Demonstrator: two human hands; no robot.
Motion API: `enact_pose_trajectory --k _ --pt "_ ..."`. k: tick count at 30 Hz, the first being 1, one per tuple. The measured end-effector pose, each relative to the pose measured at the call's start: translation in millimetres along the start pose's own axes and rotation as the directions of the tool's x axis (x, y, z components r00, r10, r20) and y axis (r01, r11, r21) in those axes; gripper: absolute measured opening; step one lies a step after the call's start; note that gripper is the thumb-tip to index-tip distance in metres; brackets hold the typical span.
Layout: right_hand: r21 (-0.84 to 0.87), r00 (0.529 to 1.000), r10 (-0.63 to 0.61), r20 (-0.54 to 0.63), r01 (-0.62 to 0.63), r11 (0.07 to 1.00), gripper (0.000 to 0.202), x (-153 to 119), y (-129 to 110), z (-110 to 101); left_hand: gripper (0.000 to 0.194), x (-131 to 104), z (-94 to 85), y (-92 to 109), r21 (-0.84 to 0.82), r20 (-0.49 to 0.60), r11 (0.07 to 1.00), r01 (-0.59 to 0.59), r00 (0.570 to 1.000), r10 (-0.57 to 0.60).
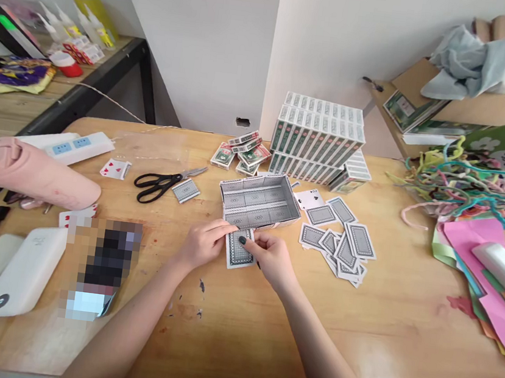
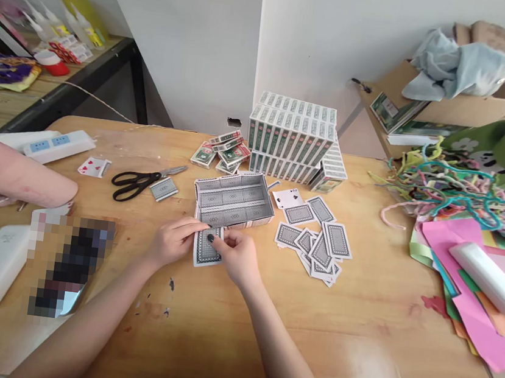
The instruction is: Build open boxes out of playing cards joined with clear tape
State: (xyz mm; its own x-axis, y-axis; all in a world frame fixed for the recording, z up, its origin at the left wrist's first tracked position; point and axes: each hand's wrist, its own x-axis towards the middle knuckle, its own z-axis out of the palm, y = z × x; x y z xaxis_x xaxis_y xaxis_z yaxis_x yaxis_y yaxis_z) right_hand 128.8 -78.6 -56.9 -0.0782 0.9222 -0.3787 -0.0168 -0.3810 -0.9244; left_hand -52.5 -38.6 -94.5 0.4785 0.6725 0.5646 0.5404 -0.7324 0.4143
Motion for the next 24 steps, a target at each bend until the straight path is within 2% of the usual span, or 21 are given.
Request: enact_pose_trajectory --k 3,7,9,11,13,15,18,20,24 --pt "-0.26 0.993 -0.08 -0.088 0.054 0.964 0.027 -3 -2 0 0.025 0 0.6 1 0.03 -0.026 0.999 -0.013 1.0 0.014" --pt "-0.613 0.951 -0.226 -0.212 0.051 0.788 0.019 -12 -21 -1 0.022 1 0.4 2 0.017 -0.046 0.999 -0.04 0.998 0.041" --pt "-0.713 0.921 -0.35 -0.17 0.13 0.689 0.018 -10 -34 -2 0.021 0 0.6 2 0.02 -0.062 0.999 -0.05 0.997 0.051" --pt "-0.766 0.916 -0.398 -0.045 0.224 0.602 0.014 -3 -47 -3 0.022 0 1.0 1 0.035 -0.082 0.997 -0.061 0.995 0.064" --pt "-0.784 0.95 -0.296 0.102 0.26 0.564 0.009 9 -56 -5 0.021 -1 1.4 0 0.044 -0.092 0.996 -0.074 0.993 0.078" --pt "-0.767 0.975 -0.084 0.208 0.215 0.604 0.01 21 -61 -6 0.021 -2 1.5 0 0.041 -0.094 0.996 -0.083 0.992 0.087" --pt "-0.713 0.948 0.168 0.269 0.079 0.697 0.012 35 -63 -6 0.022 -2 1.1 -1 0.039 -0.078 0.995 -0.092 0.993 0.094" --pt "-0.712 0.935 0.222 0.278 0.046 0.7 0.01 40 -64 -5 0.023 -2 0.7 -1 0.044 -0.071 0.996 -0.081 0.994 0.084" --pt "-0.775 0.936 0.231 0.266 0.065 0.629 0.011 43 -69 -3 0.025 0 -0.5 0 0.03 -0.073 0.998 -0.062 0.995 0.064"
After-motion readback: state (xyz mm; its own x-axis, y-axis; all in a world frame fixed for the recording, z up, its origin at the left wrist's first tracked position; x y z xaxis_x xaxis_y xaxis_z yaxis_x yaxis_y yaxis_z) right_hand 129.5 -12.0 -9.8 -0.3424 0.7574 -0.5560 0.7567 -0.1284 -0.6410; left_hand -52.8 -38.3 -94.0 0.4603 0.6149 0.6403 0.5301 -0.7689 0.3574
